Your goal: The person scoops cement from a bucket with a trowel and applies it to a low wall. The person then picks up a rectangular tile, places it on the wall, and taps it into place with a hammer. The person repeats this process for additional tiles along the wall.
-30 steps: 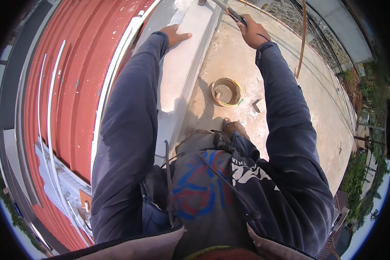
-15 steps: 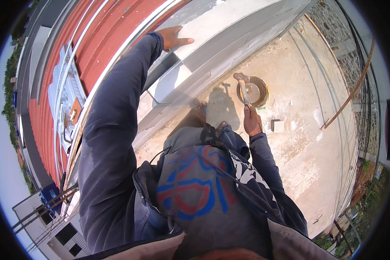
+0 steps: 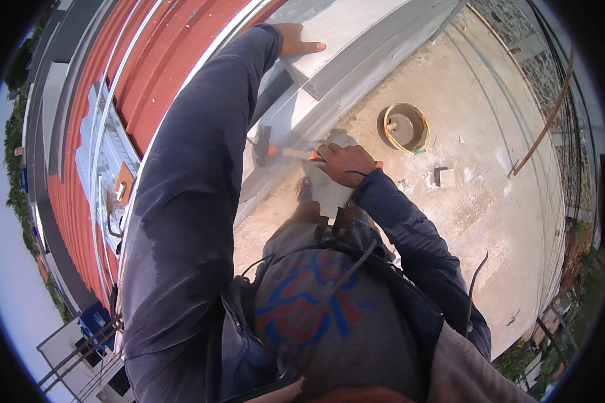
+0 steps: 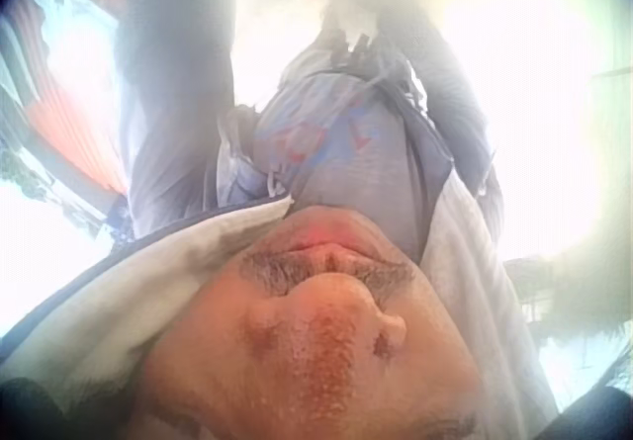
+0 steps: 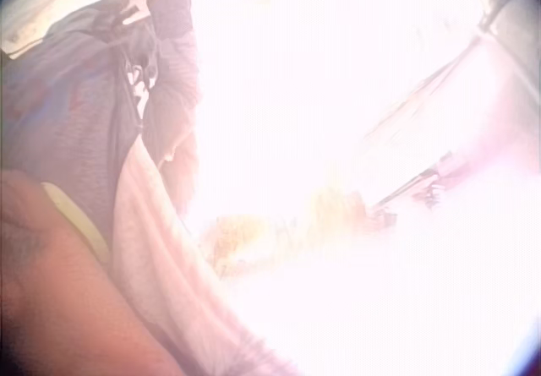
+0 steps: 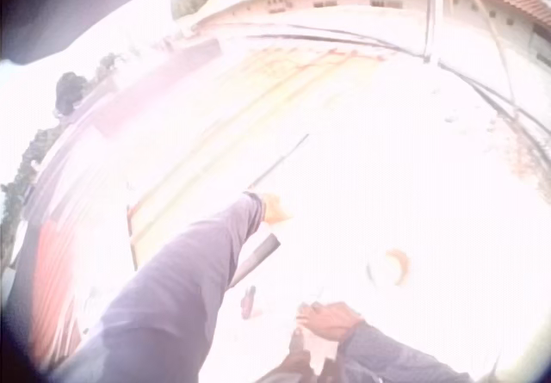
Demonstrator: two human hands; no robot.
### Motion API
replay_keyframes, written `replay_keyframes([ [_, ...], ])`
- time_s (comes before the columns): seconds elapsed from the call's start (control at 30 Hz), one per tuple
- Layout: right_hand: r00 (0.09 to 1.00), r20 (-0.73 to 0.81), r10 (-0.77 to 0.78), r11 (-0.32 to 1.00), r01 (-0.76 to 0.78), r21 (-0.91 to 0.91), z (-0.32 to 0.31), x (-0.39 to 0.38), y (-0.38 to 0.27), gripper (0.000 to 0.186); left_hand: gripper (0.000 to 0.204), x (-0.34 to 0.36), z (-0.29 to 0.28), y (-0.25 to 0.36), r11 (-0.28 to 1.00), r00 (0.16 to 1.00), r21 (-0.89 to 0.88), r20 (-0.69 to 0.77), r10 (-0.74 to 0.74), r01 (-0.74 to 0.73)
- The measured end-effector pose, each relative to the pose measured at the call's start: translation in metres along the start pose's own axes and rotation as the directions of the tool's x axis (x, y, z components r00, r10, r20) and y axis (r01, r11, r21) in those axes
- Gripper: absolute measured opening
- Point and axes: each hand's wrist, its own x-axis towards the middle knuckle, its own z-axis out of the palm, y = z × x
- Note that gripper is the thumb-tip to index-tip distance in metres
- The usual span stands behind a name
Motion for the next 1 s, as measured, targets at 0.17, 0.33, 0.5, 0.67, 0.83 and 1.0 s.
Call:
replay_keyframes([
  [0.17,0.868,-0.114,0.483,0.874,-0.471,0.116,0.032,0.006,-0.031,0.034,0.126,0.019,0.014,0.003,0.996,0.997,-0.046,0.007,0.079,-0.078],
  [0.33,0.971,-0.124,0.204,0.977,-0.211,-0.044,0.033,0.003,-0.097,0.033,0.125,0.039,0.02,-0.006,0.991,0.987,0.038,-0.087,0.134,-0.131],
  [0.5,0.879,-0.312,0.362,0.899,-0.417,-0.131,0.012,0.018,-0.052,0.034,0.124,0.033,0.021,-0.009,0.985,0.978,-0.014,-0.12,0.169,-0.172],
  [0.67,0.849,-0.224,0.479,0.846,-0.515,-0.141,0.004,0.003,-0.071,0.04,0.118,0.019,0.027,-0.015,0.991,0.988,-0.063,-0.1,0.116,-0.122],
  [0.83,0.722,-0.258,0.641,0.765,-0.63,0.138,0.035,-0.089,-0.074,0.039,0.097,-0.06,-0.041,-0.035,0.938,0.94,0.243,-0.177,0.293,-0.247],
  [1.0,0.539,-0.442,0.717,0.693,-0.481,0.537,0.055,-0.129,-0.02,0.031,0.069,-0.192,-0.133,-0.151,0.908,0.83,0.133,-0.371,0.417,-0.397],
])
